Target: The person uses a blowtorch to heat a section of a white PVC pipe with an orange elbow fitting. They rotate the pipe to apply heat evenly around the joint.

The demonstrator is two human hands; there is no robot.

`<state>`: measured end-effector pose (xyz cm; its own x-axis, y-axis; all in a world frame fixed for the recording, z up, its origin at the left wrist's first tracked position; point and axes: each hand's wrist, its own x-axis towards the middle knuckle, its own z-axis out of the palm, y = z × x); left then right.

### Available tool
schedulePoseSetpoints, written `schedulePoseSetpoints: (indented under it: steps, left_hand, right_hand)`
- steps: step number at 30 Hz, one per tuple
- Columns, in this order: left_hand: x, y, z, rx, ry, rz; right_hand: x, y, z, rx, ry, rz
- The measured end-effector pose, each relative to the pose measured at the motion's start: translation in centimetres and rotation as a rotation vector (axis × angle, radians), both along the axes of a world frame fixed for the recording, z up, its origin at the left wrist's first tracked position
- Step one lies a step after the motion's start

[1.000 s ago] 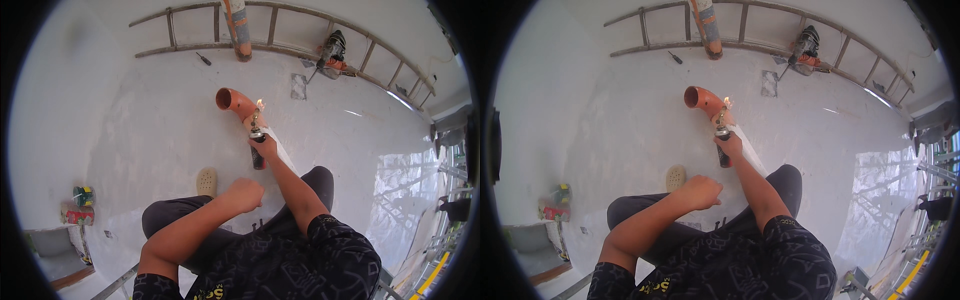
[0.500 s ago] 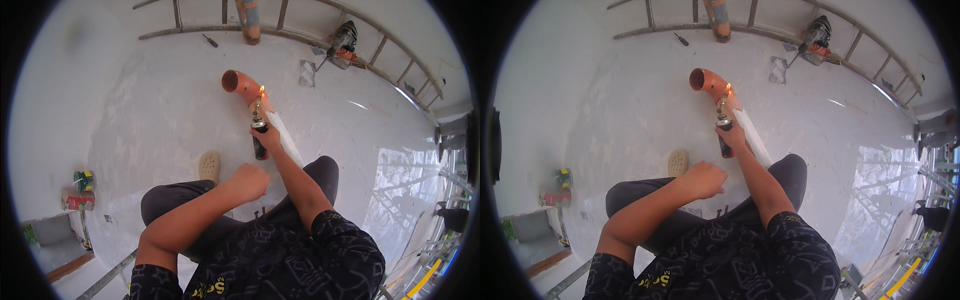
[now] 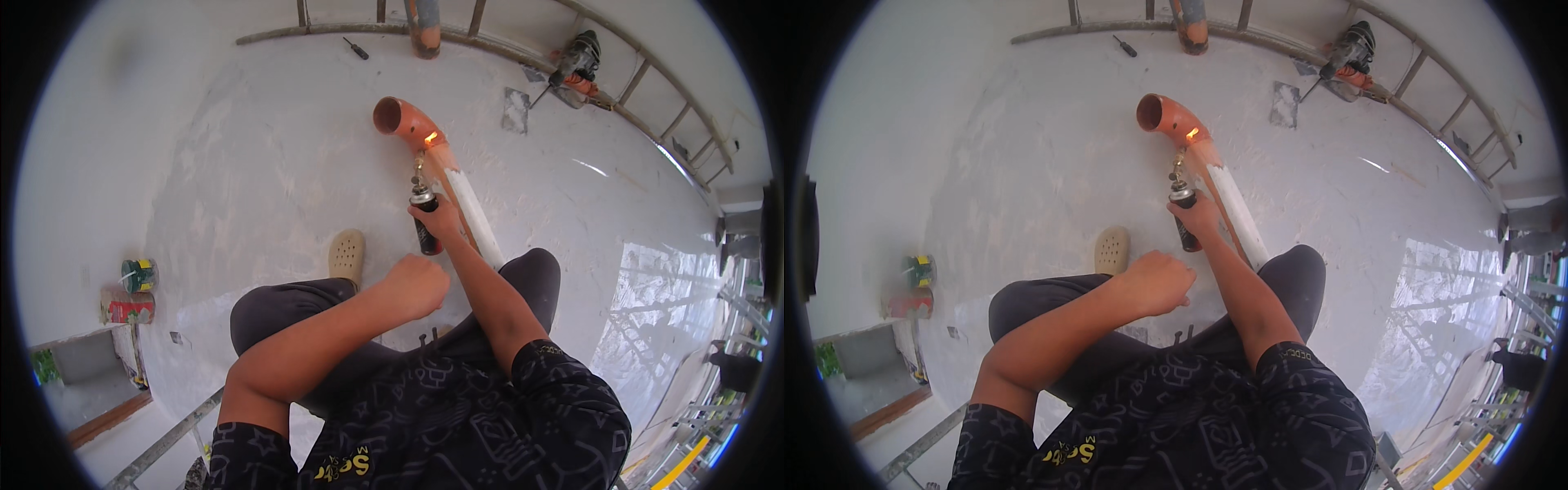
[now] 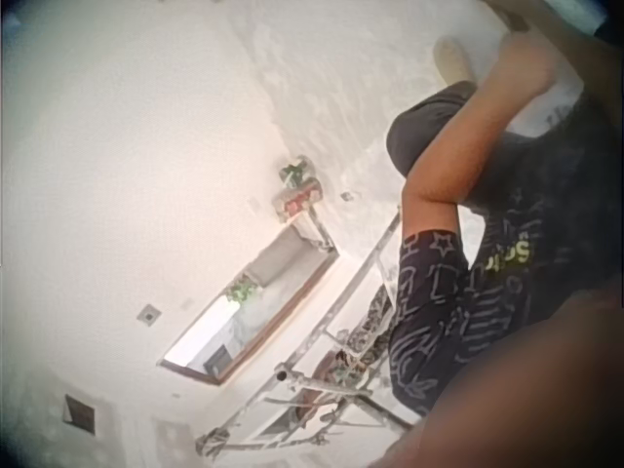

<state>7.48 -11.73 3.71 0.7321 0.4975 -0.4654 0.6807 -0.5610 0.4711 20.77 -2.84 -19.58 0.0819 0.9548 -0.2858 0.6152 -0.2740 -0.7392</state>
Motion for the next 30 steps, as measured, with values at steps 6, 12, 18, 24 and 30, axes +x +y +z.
schedulePoseSetpoints:
  steps: [6,12,18,24,30]
  left_hand:
    - [-0.8,-0.2,-0.8,0.019,-0.009,-0.006]
    - [-1.2,-0.6,-1.0,0.015,0.027,-0.011]
    - [-1.0,-0.5,-1.1,0.011,0.050,-0.006]
    - [-1.4,-0.8,-1.7,0.033,0.019,-0.004]
    - [-1.7,-1.2,-2.0,0.109,-0.049,0.025]
  right_hand:
    - [-0.4,-0.3,-0.6,0.002,0.033,-0.006]
    - [0.2,0.3,-0.6,-0.058,0.012,-0.052]
    - [1.0,1.2,-0.8,-0.046,0.038,-0.100]
    - [1.6,1.6,-1.7,0.009,0.057,-0.132]
    - [1.3,1.5,-1.9,0.029,0.051,-0.118]
